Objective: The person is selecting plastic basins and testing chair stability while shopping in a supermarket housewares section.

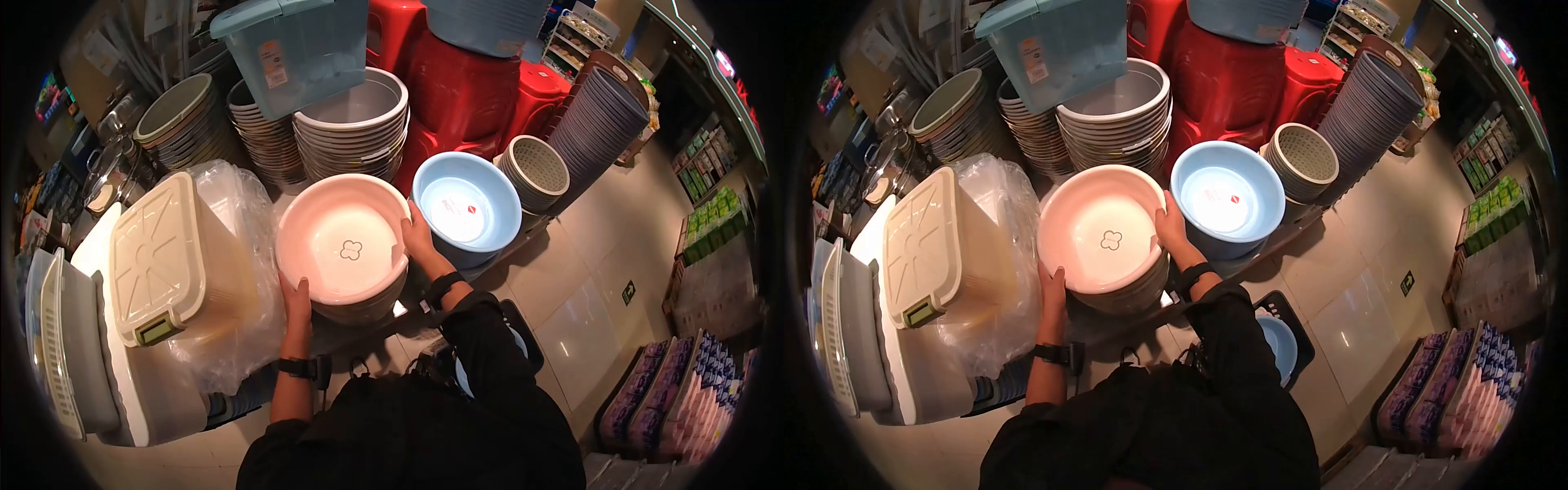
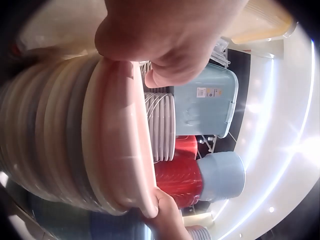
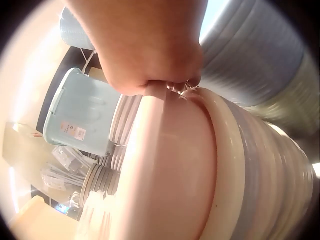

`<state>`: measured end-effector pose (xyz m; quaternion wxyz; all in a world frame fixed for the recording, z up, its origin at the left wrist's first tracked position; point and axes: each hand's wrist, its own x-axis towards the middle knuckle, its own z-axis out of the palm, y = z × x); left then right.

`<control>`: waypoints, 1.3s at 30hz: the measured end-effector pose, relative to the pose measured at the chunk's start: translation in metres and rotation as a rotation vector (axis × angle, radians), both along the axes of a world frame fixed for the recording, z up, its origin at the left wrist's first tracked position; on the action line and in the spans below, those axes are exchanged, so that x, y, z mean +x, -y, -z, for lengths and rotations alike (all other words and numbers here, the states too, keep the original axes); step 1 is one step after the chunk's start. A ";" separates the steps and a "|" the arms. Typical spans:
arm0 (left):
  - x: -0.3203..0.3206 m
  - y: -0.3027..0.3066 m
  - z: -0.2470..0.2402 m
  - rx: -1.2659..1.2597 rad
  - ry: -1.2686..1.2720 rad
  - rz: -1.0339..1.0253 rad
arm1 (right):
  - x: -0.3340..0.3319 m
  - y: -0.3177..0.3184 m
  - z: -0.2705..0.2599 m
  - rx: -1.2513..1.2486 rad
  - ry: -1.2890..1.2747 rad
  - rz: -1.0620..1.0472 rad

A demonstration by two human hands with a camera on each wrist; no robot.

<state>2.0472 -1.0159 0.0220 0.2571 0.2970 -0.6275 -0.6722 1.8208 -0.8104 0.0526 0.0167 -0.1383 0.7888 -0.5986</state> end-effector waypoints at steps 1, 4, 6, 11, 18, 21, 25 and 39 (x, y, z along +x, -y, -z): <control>0.000 -0.004 -0.002 0.001 0.003 0.007 | 0.002 -0.002 0.002 0.001 0.003 0.007; -0.002 -0.014 -0.006 0.043 -0.022 -0.022 | 0.003 -0.004 0.018 -0.031 0.061 -0.050; -0.006 -0.016 -0.002 0.001 0.010 -0.103 | -0.002 -0.001 0.034 -0.207 0.151 -0.094; -0.002 -0.002 0.011 -0.011 -0.006 -0.026 | 0.014 -0.012 0.019 -0.122 0.241 -0.086; 0.032 -0.051 -0.072 -0.481 -0.098 0.114 | 0.079 -0.092 -0.009 -0.137 0.121 -0.064; 0.035 -0.079 -0.098 -0.428 -0.170 0.475 | 0.164 -0.159 -0.035 0.071 0.026 0.028; 0.014 -0.135 -0.080 -0.423 -0.048 1.168 | 0.289 -0.239 -0.019 0.323 0.147 0.285; 0.022 -0.303 0.059 -1.002 0.145 1.929 | 0.441 -0.313 0.061 0.675 0.409 0.456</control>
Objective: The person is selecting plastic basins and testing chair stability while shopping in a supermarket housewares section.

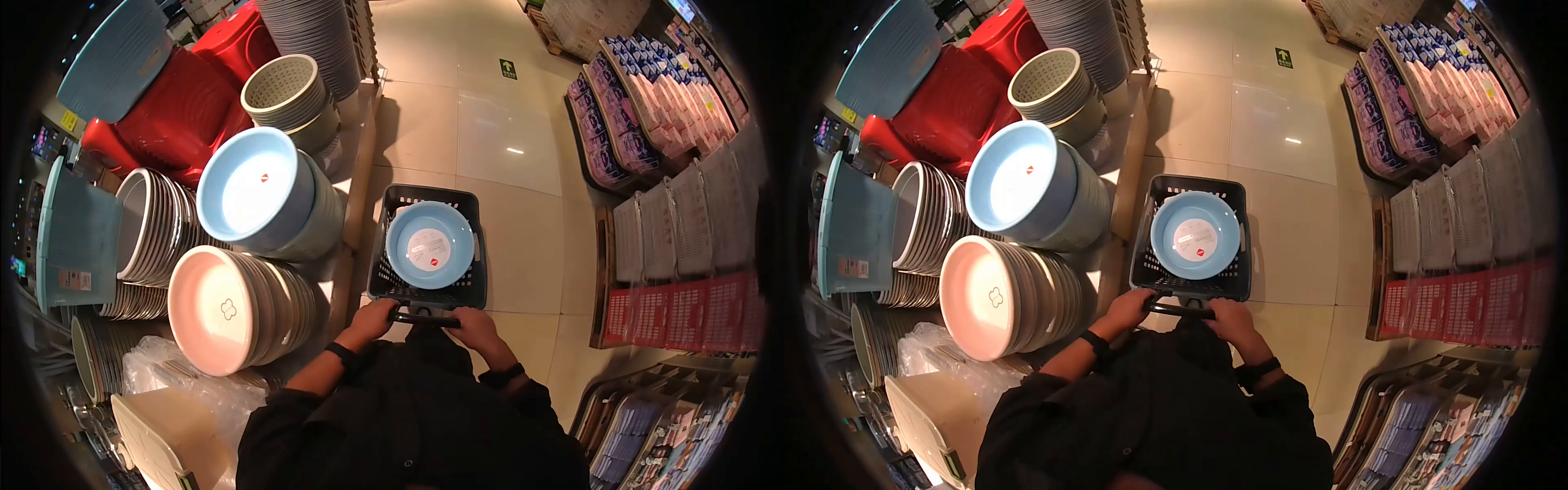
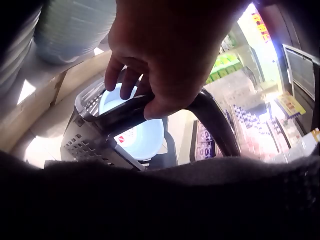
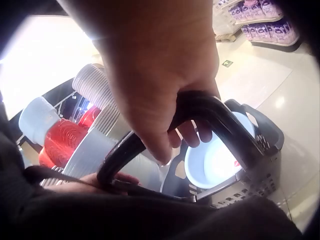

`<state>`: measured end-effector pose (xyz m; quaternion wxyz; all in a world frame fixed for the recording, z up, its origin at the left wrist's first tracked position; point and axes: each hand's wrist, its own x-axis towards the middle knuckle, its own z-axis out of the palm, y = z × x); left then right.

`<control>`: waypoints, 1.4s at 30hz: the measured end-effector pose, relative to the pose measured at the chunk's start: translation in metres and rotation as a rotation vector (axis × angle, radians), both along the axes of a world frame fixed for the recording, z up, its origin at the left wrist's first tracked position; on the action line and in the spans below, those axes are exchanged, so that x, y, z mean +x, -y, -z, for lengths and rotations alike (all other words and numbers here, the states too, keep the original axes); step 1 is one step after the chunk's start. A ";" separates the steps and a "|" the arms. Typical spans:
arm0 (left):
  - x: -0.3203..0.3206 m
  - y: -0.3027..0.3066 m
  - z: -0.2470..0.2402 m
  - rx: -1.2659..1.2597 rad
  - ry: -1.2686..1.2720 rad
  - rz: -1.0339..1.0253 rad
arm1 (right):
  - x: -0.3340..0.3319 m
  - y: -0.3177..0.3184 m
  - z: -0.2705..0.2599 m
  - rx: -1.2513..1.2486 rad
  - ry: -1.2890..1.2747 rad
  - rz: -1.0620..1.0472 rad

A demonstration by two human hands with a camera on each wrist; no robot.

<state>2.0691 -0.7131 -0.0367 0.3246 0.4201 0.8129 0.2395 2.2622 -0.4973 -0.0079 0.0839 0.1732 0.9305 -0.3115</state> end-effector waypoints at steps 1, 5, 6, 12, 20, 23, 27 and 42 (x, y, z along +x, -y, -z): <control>-0.002 -0.005 0.000 -0.038 -0.007 -0.057 | -0.004 -0.005 0.004 0.029 -0.063 -0.014; -0.014 -0.023 0.014 0.035 -0.026 -0.091 | -0.023 -0.025 0.002 0.069 -0.088 -0.001; -0.018 -0.030 0.011 0.084 -0.036 -0.088 | -0.028 -0.032 0.003 0.064 -0.082 -0.001; -0.063 -0.077 0.003 0.082 -0.004 -0.092 | -0.072 -0.076 0.012 0.094 -0.091 0.006; -0.118 -0.133 0.006 0.106 0.032 0.000 | -0.123 -0.126 0.004 0.141 -0.116 0.121; -0.138 -0.151 0.002 0.089 0.061 0.092 | -0.137 -0.145 0.004 0.123 -0.095 0.122; -0.160 -0.168 -0.006 0.129 0.061 0.191 | -0.150 -0.163 -0.002 0.072 -0.056 0.124; -0.278 -0.239 0.068 0.074 1.028 -0.718 | -0.290 -0.329 0.106 -0.723 -0.020 0.779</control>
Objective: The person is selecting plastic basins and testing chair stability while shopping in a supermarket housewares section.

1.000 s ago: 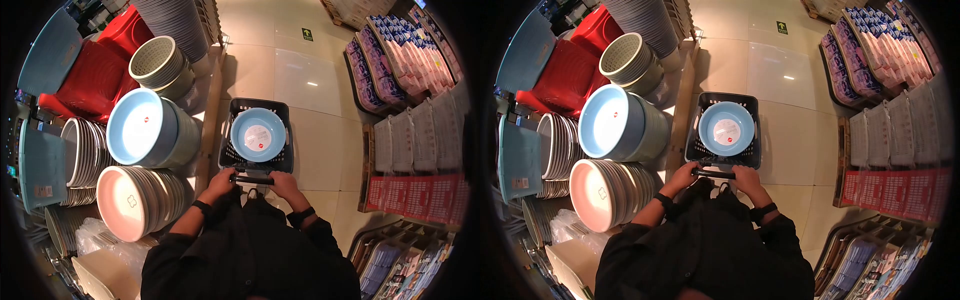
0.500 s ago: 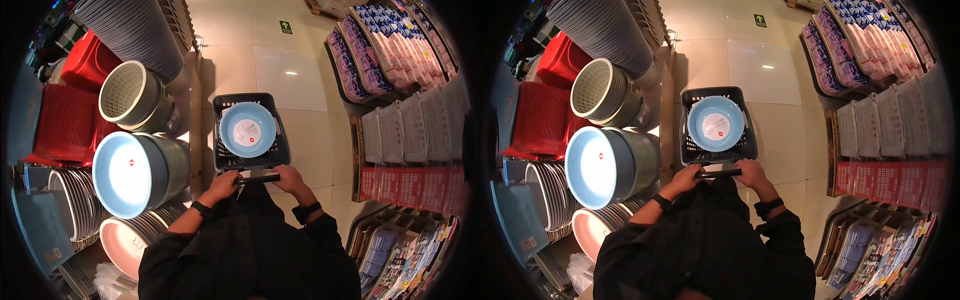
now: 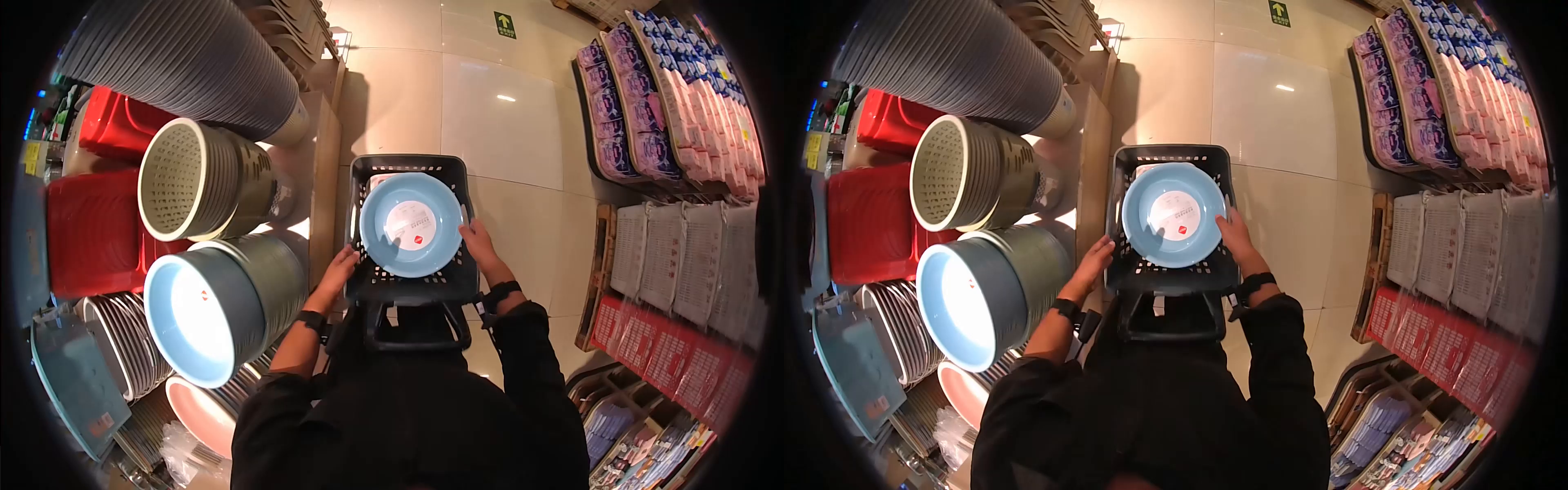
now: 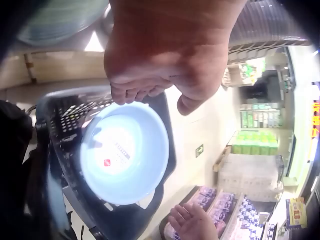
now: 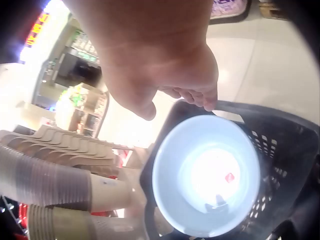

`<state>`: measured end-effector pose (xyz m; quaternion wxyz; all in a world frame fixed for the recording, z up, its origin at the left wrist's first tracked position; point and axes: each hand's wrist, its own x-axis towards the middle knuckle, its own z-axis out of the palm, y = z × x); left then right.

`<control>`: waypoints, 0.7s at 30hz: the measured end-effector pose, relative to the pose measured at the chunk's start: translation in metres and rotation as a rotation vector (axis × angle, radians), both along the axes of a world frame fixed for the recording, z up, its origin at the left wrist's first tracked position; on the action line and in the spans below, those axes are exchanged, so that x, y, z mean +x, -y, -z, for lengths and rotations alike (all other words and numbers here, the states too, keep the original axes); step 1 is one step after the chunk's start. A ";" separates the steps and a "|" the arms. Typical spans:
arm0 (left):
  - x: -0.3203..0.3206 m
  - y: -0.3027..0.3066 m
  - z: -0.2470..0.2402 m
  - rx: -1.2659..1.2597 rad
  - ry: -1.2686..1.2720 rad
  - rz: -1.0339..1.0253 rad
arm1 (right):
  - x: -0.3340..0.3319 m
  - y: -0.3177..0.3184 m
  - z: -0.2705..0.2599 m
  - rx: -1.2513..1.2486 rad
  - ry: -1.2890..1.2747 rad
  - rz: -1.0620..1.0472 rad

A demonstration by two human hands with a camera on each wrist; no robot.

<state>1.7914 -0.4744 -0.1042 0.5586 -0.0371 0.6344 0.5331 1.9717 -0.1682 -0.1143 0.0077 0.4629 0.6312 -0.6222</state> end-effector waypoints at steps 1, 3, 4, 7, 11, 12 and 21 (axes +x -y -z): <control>0.000 -0.009 0.024 -0.102 -0.010 -0.116 | -0.005 -0.004 0.019 -0.006 0.005 0.001; 0.004 -0.022 0.059 -0.146 -0.049 -0.080 | -0.001 -0.001 0.071 -0.310 0.046 0.131; 0.006 -0.027 0.067 -0.135 0.036 -0.059 | 0.001 0.004 0.087 -0.364 0.067 0.168; 0.012 -0.034 0.100 -0.096 0.167 -0.092 | 0.003 0.023 0.124 -0.187 0.331 0.302; 0.012 -0.030 0.143 -0.097 0.048 -0.110 | 0.008 0.033 0.144 -0.123 0.301 0.350; 0.011 -0.032 0.144 -0.053 0.013 -0.172 | 0.009 0.034 0.146 -0.077 0.274 0.378; 0.001 -0.043 0.097 -0.108 -0.061 -0.235 | -0.004 0.008 0.090 0.325 0.247 0.254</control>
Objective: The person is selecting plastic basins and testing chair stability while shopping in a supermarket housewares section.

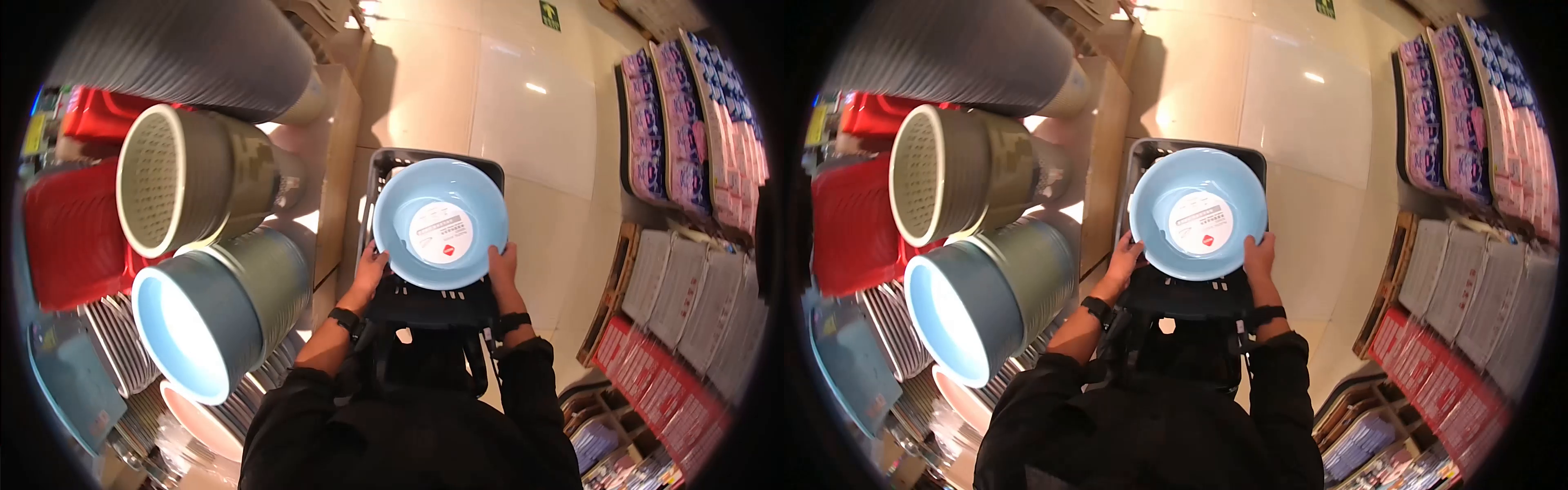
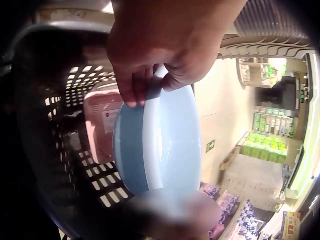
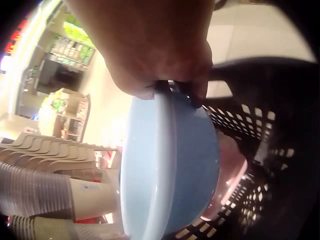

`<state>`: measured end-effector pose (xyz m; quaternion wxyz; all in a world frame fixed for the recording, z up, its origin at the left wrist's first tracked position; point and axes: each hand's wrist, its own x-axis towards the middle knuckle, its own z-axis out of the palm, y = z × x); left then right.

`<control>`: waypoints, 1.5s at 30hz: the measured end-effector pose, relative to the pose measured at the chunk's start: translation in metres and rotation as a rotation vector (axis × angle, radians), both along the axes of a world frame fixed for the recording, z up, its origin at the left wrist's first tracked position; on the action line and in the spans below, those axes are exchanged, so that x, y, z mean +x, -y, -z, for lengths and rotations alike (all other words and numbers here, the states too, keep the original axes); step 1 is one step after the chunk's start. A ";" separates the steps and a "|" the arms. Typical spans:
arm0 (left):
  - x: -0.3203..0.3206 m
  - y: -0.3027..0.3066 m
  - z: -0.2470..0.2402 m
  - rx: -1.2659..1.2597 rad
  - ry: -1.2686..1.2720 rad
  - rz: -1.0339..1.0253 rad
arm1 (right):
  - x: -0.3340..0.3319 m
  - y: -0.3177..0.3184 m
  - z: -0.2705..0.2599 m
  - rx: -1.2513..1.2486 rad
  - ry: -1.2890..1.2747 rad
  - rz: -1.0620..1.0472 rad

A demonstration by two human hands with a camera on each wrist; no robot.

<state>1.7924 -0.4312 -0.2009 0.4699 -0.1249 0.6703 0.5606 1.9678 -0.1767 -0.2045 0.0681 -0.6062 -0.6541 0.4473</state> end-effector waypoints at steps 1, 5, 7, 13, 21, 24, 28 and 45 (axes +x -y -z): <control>-0.002 -0.006 -0.033 0.039 0.003 -0.029 | 0.002 -0.012 -0.014 0.031 -0.060 -0.030; -0.014 -0.002 -0.132 0.237 -0.256 -0.089 | -0.011 -0.040 -0.117 0.084 -0.428 -0.138; -0.021 0.000 -0.193 0.334 -0.490 -0.120 | -0.033 -0.041 -0.180 0.084 -0.568 -0.183; -0.009 0.045 -0.350 0.425 -1.128 -0.382 | -0.106 0.013 -0.326 0.149 -0.990 -0.410; 0.027 0.197 -0.423 0.346 -1.412 -0.819 | -0.220 0.170 -0.428 -0.364 -1.540 -0.925; 0.033 0.256 -0.420 0.177 -1.443 -0.932 | -0.244 0.236 -0.449 -0.547 -1.530 -1.031; 0.036 0.300 -0.408 0.143 -1.419 -1.045 | -0.269 0.298 -0.442 -0.597 -1.436 -1.110; 0.044 0.341 -0.273 -0.329 -1.070 -1.176 | -0.332 0.363 -0.290 -0.357 -0.862 -1.357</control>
